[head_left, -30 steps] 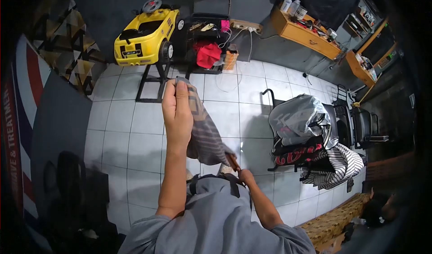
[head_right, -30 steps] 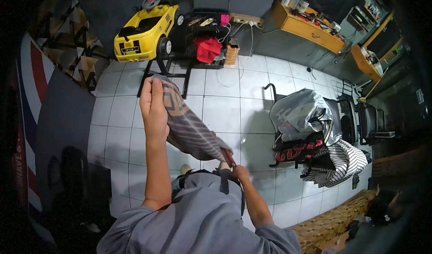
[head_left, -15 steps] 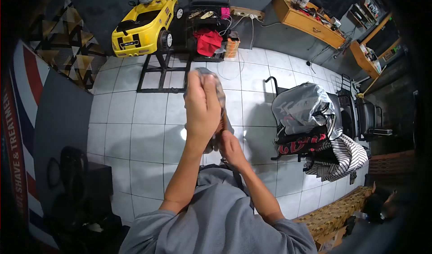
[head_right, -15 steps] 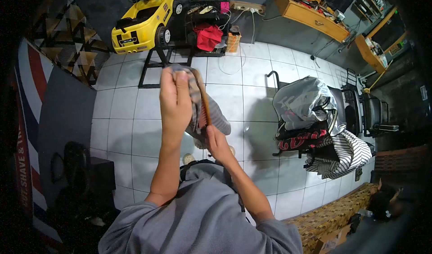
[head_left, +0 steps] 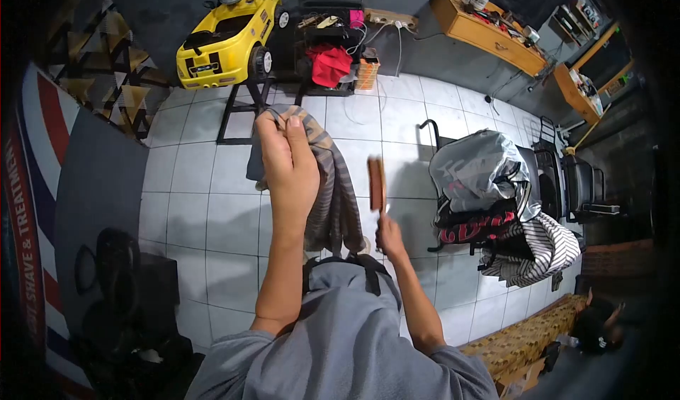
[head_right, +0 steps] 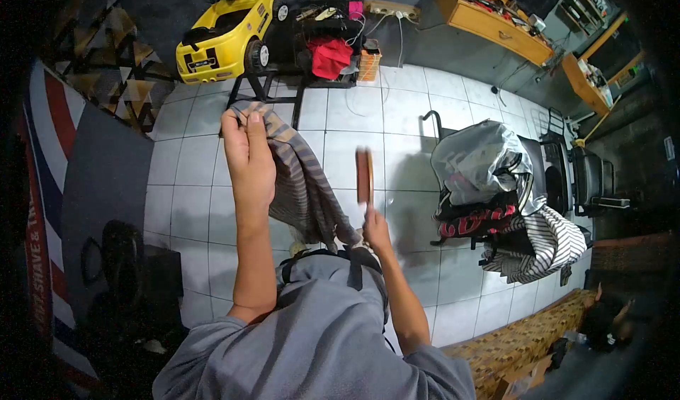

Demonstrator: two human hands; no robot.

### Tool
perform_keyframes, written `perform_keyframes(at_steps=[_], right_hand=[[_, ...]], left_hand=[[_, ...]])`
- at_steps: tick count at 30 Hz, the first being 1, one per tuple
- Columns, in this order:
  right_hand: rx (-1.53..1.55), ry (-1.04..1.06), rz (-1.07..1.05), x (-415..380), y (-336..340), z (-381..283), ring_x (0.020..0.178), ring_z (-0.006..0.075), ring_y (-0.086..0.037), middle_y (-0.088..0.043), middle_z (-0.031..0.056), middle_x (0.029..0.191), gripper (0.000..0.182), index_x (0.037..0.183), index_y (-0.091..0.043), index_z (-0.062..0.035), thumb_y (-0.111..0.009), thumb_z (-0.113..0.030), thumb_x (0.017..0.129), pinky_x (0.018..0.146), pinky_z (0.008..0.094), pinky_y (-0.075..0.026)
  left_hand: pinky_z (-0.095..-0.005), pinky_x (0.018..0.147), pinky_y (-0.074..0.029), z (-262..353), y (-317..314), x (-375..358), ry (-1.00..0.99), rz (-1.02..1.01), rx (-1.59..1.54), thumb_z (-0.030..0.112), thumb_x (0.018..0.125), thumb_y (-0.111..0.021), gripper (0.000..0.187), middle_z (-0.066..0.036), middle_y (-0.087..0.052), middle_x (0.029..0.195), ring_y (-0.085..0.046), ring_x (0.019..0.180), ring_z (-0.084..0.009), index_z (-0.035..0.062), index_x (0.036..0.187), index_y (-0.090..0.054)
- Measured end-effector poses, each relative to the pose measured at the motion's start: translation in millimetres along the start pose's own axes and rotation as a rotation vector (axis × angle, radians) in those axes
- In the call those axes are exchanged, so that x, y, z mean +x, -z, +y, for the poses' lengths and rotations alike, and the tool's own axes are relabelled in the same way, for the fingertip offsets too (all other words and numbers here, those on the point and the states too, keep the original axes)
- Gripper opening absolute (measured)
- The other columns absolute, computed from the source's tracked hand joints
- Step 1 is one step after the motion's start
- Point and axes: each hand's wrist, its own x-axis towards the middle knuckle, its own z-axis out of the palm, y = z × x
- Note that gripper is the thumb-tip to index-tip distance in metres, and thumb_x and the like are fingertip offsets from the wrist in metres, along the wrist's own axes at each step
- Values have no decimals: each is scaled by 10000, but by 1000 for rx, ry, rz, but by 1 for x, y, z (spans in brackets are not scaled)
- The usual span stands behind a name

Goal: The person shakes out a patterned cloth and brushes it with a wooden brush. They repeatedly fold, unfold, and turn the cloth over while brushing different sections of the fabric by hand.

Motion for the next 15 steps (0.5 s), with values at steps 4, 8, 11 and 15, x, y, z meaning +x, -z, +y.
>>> perform_keyframes(at_steps=[4, 8, 11, 15], right_hand=[[612, 64, -327, -69, -18, -167, 442, 51, -274, -307, -43, 582, 400, 786, -399, -109, -317, -452, 976, 390, 224, -225], [461, 284, -437, -75, -52, -169, 451, 43, -249, -293, -56, 586, 380, 849, -409, -127, -304, -471, 971, 405, 206, -194], [-157, 529, -241, -30, -63, -87, 499, 231, -445, -460, 93, 610, 376, 953, -492, -32, -332, -371, 979, 474, 359, -377], [-1090, 230, -523, -1, -25, 61, 817, 406, -604, -628, 229, 862, 384, 1035, -572, 11, -418, -320, 913, 711, 457, -478]], left_hand=[[-301, 611, -419, 0, -5, -7, 40, -80, 175, 155, 966, -412, 170, -113, -516, 723, -483, 624, -167, -9, 943, -374], [-302, 581, -458, 21, -19, -16, 85, -66, 172, 140, 964, -410, 161, -121, -535, 726, -513, 635, -147, -7, 992, -350], [-251, 569, -504, 20, -18, -14, 95, 1, -20, 147, 969, -396, 163, -90, -536, 856, -526, 719, -94, 10, 1035, -338], [-231, 590, -514, 28, -9, -10, 78, 40, -137, 128, 971, -388, 137, -69, -520, 908, -515, 759, -67, 26, 1053, -347]])
